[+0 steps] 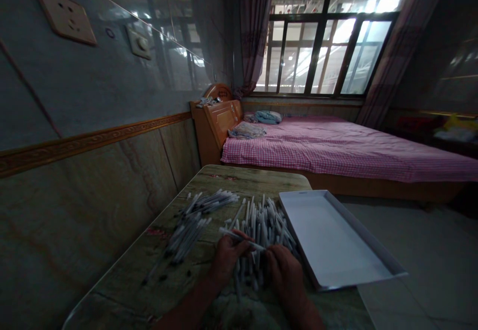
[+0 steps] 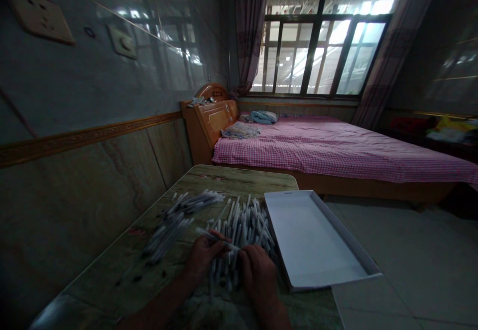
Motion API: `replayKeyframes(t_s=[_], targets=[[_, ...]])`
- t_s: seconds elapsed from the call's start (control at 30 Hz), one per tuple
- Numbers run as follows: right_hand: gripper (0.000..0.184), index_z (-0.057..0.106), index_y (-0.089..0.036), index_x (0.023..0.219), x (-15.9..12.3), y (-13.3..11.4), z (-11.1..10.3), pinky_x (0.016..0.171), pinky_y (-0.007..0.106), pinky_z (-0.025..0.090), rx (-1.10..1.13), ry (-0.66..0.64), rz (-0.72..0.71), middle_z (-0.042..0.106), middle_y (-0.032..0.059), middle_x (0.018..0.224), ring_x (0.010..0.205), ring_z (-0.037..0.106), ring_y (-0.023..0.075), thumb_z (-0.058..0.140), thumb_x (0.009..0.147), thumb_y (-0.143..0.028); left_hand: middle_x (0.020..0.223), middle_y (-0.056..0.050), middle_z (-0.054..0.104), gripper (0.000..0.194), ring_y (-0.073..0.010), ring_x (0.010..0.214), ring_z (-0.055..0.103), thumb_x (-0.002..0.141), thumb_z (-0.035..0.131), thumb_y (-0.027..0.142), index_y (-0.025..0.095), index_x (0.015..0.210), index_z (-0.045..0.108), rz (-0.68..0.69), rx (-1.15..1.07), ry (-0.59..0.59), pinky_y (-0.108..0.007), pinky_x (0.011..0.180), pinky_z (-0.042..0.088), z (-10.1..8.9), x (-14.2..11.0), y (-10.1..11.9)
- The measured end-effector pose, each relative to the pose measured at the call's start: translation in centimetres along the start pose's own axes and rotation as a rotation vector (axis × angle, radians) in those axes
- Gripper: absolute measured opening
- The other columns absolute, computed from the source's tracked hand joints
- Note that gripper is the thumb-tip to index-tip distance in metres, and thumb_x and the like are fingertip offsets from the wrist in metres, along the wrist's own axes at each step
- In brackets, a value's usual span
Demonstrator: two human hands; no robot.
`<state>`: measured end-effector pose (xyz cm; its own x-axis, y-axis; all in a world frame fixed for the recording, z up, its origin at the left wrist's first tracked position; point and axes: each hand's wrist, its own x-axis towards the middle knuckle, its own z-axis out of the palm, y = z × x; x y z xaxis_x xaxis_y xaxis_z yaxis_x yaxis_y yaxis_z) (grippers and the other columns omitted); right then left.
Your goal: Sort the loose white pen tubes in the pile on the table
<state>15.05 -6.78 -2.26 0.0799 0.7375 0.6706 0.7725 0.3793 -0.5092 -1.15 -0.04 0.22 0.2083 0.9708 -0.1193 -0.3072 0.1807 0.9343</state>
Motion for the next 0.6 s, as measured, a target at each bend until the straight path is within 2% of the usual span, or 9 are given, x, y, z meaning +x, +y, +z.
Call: replayKeyframes(t_s=[0.2,0.33,0.47,0.6], targets=[[0.016,0.064,-0.023,0.092,-0.04,-0.03,-0.26,0.070,0.023,0.049,0.060,0.012,-0.006,0.066,0.0014,0.081,0.075,0.065,0.0152,0.049,0.097,-0.026,0.065,-0.004,0.076,0.048,-0.0194,0.056,0.071,0.043,0.090,0.048,0.016,0.065,0.062,0.007,-0.036,0.011,-0.025,0.048,0.052,0.26,-0.14,0.37],[0.019,0.065,-0.023,0.098,0.17,-0.67,-0.48,0.072,0.023,0.049,0.058,-0.019,0.041,0.068,0.0020,0.087,0.080,0.066,0.0152,0.046,0.099,-0.027,0.064,-0.004,0.076,0.047,-0.0184,0.056,0.070,0.044,0.090,0.048,0.016,0.065,0.063,0.015,-0.037,0.010,-0.024,0.049,0.052,0.27,-0.20,0.52],[0.028,0.064,-0.023,0.086,0.19,-0.66,-0.28,0.066,0.024,0.047,0.002,-0.006,0.040,0.067,0.0011,0.078,0.071,0.065,0.0152,0.041,0.100,-0.029,0.065,-0.004,0.076,0.047,-0.0187,0.056,0.070,0.044,0.090,0.047,0.016,0.066,0.063,0.009,-0.035,0.009,-0.025,0.049,0.052,0.23,-0.15,0.34],[0.020,0.065,-0.022,0.090,0.01,-0.14,-0.12,0.069,0.024,0.049,0.029,-0.004,0.027,0.068,0.0018,0.081,0.075,0.066,0.0155,0.047,0.097,-0.026,0.066,-0.004,0.076,0.045,-0.0195,0.057,0.071,0.046,0.090,0.046,0.016,0.066,0.063,0.016,-0.008,0.006,-0.025,0.048,0.052,0.11,0.02,0.08]])
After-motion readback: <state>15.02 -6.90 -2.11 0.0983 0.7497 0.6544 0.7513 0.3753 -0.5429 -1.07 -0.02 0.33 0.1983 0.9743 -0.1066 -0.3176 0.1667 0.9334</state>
